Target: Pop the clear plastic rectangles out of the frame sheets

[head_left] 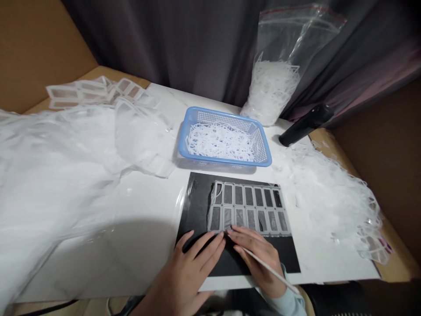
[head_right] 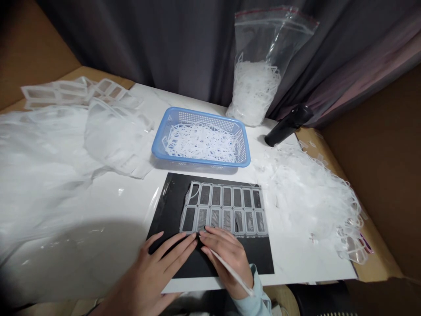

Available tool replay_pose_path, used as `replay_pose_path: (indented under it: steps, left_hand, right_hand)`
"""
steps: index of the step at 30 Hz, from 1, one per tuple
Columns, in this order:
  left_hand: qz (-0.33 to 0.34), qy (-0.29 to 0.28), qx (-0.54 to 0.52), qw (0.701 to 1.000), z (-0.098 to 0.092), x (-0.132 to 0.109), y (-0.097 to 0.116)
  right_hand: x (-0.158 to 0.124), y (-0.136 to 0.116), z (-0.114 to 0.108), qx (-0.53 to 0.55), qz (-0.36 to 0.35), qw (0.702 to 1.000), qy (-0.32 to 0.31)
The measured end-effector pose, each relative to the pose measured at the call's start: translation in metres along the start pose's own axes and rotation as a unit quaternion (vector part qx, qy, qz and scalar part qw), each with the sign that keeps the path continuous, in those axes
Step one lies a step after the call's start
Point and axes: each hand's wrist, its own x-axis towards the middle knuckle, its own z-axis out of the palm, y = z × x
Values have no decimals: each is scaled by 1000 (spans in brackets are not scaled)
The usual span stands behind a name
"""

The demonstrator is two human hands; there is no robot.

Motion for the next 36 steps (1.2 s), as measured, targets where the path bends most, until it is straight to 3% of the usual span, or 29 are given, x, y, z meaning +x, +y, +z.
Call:
replay_pose_path:
  steps: [16, 22, 29, 32, 36]
  left_hand:
    - [6, -15, -6, 1000, -3, 0, -2]
    - [-6, -23, -1, 1000, -2, 0, 0]
    - [-6, -19, -6, 1000, -3, 2, -1]
    - [-3, -19, 2, 1000, -4, 2, -1]
    - [13, -14, 30, 999, -6, 5, 3]
  right_hand:
    - [-5, 0, 4, -89, -29, 996, -5]
    - [-12, 16, -8, -150, 63, 982, 94]
    - [-20, 34, -33, -300, 183, 908, 230]
    - [-23, 31, -36, -225, 225, 917, 241]
    - [-23, 17, -27, -35, 219, 966, 135]
